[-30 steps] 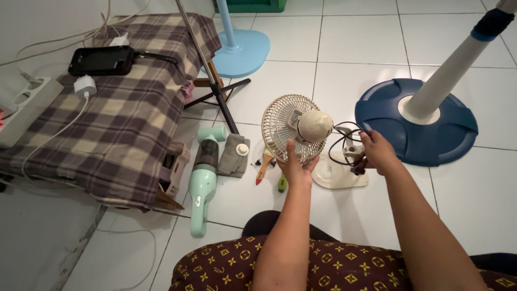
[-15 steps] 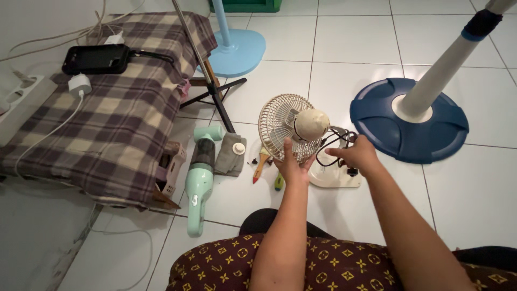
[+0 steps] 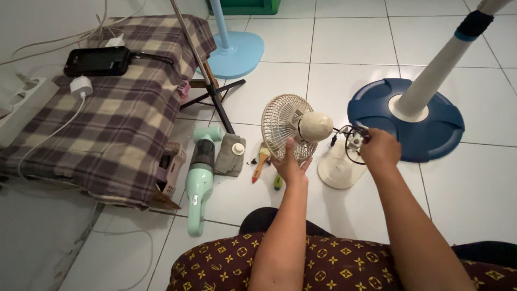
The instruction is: The person sits on the floor and works on a small white electric fan, repeatedly adjusting the motor housing and cage with both hands. They rotate the fan head, check the internal components, and handle the power cord and plug. Tools and a cloth are visible nearby but not used during the clip.
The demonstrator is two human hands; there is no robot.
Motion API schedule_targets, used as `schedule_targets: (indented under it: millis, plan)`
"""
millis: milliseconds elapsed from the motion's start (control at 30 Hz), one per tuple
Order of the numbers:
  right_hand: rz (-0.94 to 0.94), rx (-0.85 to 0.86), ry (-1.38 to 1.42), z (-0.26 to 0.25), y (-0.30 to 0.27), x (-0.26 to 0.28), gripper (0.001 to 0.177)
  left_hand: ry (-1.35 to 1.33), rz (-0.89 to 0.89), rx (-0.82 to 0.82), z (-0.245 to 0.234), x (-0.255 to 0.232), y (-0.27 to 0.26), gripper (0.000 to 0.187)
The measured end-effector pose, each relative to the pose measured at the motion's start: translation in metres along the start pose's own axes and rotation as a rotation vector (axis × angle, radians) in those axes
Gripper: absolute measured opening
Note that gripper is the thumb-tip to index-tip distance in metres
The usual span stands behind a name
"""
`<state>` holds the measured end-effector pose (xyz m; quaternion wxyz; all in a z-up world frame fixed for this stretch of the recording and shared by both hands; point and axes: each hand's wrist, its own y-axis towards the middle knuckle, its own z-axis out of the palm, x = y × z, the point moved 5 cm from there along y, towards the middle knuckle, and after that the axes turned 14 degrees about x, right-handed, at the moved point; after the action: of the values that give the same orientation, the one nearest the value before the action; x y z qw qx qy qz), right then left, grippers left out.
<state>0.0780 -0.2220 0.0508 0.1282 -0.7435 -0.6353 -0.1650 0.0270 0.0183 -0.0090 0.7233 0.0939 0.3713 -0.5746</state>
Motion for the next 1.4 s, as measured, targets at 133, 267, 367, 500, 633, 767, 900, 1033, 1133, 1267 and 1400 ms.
schedule_targets:
  millis: [133, 267, 367, 500, 633, 767, 900, 1033, 1133, 1267, 1400]
  plan:
    - [0.031, -0.008, 0.165, -0.002, 0.005, -0.02, 0.025, 0.033, -0.012, -0.008, 0.004, 0.002, -0.004, 0.104]
    - [-0.01, 0.137, 0.263, 0.003, 0.017, -0.03, 0.031, -0.01, -0.018, -0.006, 0.006, 0.004, -0.004, 0.102]
    - [-0.067, 0.129, 0.233, 0.004, 0.017, -0.028, 0.034, -0.018, -0.006, 0.021, 0.005, 0.004, -0.005, 0.102]
    - [-0.102, -0.064, 0.148, -0.007, -0.001, -0.012, 0.042, -0.013, -0.033, -0.001, 0.005, 0.005, -0.006, 0.1]
    - [-0.014, -0.087, 0.077, -0.02, -0.017, -0.004, 0.037, 0.025, -0.05, -0.014, 0.005, 0.007, -0.01, 0.1]
    - [-0.039, -0.094, -0.032, -0.019, -0.024, 0.008, 0.034, 0.03, -0.053, 0.005, 0.008, 0.008, -0.01, 0.101]
    - [-0.055, 0.008, -0.259, -0.009, -0.015, 0.014, 0.022, 0.058, -0.051, 0.005, 0.007, 0.007, -0.01, 0.102]
    - [0.017, 0.058, -0.172, -0.008, -0.005, 0.013, 0.02, 0.044, -0.029, 0.01, 0.01, 0.007, -0.01, 0.102]
    - [0.087, 0.154, -0.009, 0.001, -0.001, 0.016, 0.025, 0.038, -0.041, 0.019, 0.008, 0.007, -0.011, 0.104]
    - [-0.008, 0.149, 0.235, 0.01, 0.012, 0.021, 0.024, 0.035, -0.033, 0.02, 0.01, 0.006, -0.01, 0.103]
    - [0.06, 0.262, 0.717, 0.028, 0.027, 0.025, 0.027, 0.045, -0.036, 0.031, 0.01, 0.006, -0.011, 0.103]
